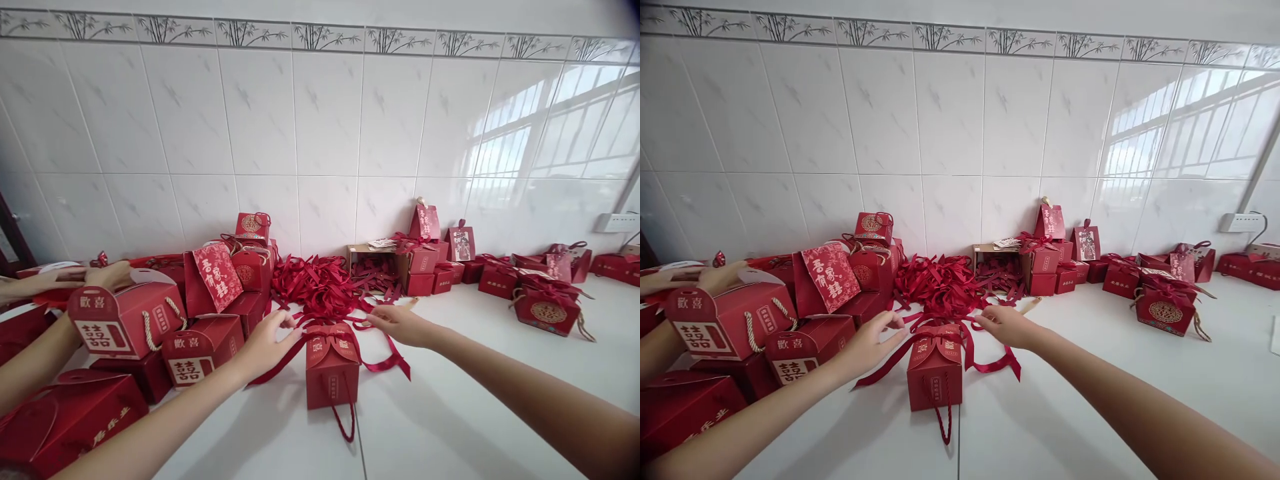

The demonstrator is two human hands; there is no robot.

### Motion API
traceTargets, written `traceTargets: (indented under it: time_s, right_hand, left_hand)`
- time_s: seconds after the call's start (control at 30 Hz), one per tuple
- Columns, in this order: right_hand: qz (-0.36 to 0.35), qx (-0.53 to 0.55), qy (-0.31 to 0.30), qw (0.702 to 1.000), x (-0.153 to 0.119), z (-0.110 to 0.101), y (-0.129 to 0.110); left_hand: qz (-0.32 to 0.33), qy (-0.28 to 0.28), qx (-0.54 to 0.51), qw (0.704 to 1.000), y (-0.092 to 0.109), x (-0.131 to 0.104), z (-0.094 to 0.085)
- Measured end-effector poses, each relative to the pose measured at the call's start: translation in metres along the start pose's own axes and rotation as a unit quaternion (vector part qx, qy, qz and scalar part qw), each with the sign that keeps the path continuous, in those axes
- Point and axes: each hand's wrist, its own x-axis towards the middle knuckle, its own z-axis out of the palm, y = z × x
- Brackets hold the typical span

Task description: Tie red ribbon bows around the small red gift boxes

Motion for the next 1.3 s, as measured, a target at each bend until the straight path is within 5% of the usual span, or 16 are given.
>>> traceTargets:
  time_s: [0.2,0.53,0.7,0.8,0.9,1.03,1.13,1.3]
  right_hand:
    - [-0.072,0.085,-0.008,0.994,0.004,0.034,-0.022]
    - [-0.114,0.053,0.007,0.992,0.008,0.047,-0.033]
    - [0.019,0.2,-0.006,0.98,0.004,0.052,-0.022]
    - [0.13,0.259,-0.066,0.955,0.005,0.053,-0.018]
    - [0.159,0.226,-0.093,0.956,0.007,0.05,-0.02]
    - [0.055,0.238,-0.065,0.968,0.005,0.04,-0.025]
    - [0.029,0.28,-0.081,0.956,0.001,0.03,-0.021]
    - [0.008,0.285,-0.125,0.95,-0.005,0.025,-0.013]
  left_hand:
    - [-0.07,-0.016,-0.169,0.983,0.01,-0.002,0.039]
    - [-0.105,-0.007,-0.221,0.97,0.011,-0.004,0.043]
    - [-0.216,-0.093,-0.302,0.924,0.01,-0.006,0.043]
    - [-0.253,-0.147,-0.3,0.908,0.012,-0.009,0.038]
    - [-0.213,-0.117,-0.276,0.93,0.018,-0.012,0.032]
    - [-0.061,0.02,-0.059,0.996,0.024,-0.012,0.024]
    - [0.027,0.072,0.079,0.994,0.02,-0.012,0.018]
    - [-0.04,0.017,-0.037,0.998,0.001,-0.008,0.008]
